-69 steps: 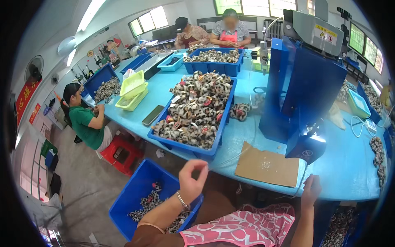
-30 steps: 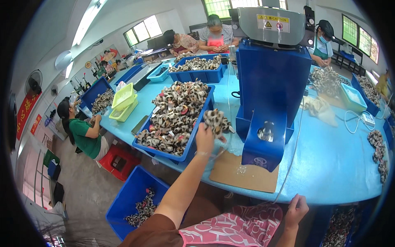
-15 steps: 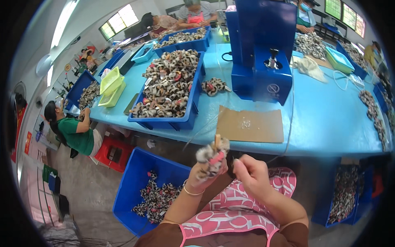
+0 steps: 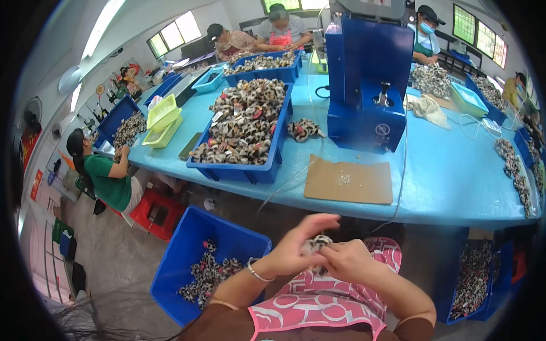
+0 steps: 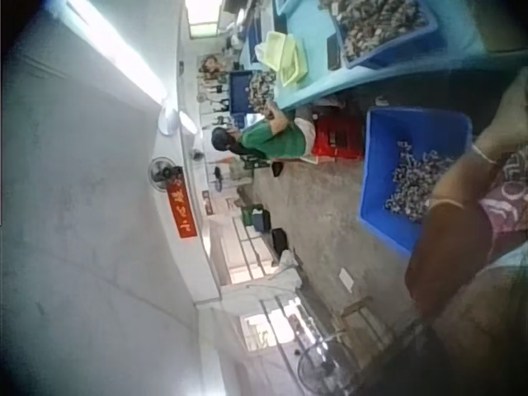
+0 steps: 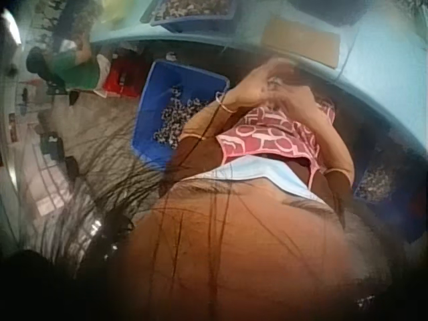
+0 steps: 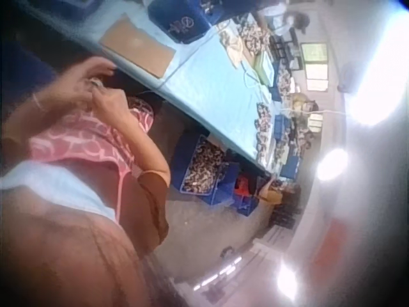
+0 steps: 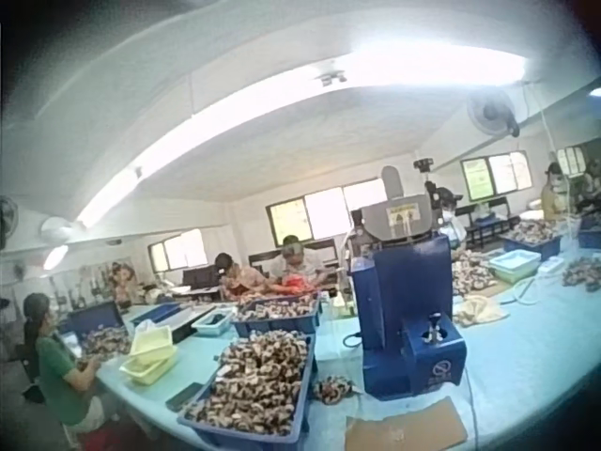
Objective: The person takes plush toys from a container, attaches tags and accessories to each plush toy by hand, and fastens them using a machine.
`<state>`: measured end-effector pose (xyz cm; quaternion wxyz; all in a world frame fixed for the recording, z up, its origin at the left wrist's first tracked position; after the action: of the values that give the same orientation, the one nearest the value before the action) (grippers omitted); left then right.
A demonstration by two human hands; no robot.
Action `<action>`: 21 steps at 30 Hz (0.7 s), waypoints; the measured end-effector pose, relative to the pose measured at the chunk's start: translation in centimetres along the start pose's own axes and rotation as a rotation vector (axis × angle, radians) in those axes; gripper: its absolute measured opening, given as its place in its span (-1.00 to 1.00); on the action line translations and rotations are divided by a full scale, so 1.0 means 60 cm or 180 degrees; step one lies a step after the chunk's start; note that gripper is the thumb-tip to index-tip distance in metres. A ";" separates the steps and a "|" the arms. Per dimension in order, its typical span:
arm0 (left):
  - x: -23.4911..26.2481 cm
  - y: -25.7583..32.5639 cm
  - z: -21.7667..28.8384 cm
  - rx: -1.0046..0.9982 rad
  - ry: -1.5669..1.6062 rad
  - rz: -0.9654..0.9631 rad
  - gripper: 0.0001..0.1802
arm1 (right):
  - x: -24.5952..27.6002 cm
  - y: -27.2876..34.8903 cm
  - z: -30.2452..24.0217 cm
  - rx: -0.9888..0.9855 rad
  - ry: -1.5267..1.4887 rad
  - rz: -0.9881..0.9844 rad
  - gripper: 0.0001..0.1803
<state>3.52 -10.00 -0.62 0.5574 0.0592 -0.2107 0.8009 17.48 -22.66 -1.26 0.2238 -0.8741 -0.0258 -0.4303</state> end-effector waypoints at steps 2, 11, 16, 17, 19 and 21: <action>-0.016 -0.015 0.032 0.0194 -0.0393 -0.0341 0.04 | 0.000 0.000 0.015 0.0239 -0.0114 -0.0127 -0.81; -0.035 -0.011 -0.046 0.1173 0.0554 -0.1317 -0.60 | 0.070 -0.019 0.028 -0.0359 -0.2016 -0.0062 -0.78; -0.073 0.028 -0.046 0.0831 0.0763 -0.0834 -0.82 | 0.038 0.042 0.089 -0.0765 -0.2190 -0.0055 -0.76; -0.088 0.037 -0.062 0.0964 0.0857 -0.0597 -0.82 | 0.027 0.042 0.084 -0.0967 -0.2303 0.0186 -0.74; -0.109 0.059 -0.083 0.1244 0.1997 -0.0575 -0.80 | -0.009 0.064 0.105 -0.1404 -0.2621 0.0248 -0.68; -0.119 0.070 -0.096 0.1479 0.2264 -0.0083 -0.83 | -0.033 0.052 0.110 -0.1612 -0.2738 0.0192 -0.67</action>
<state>3.11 -15.08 -9.35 0.5772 -0.0941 0.1816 0.7906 21.87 -22.44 -7.39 -0.0140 -0.9996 0.0148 -0.0170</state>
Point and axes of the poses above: each hand's wrist, its own y-axis away from the middle knuckle, its own x-axis out of the back of the hand, z = x × y, the point moved 1 cm from there along -y, towards the middle knuckle, and after that the axes turned 15 degrees about -y, right-handed, at the moved point
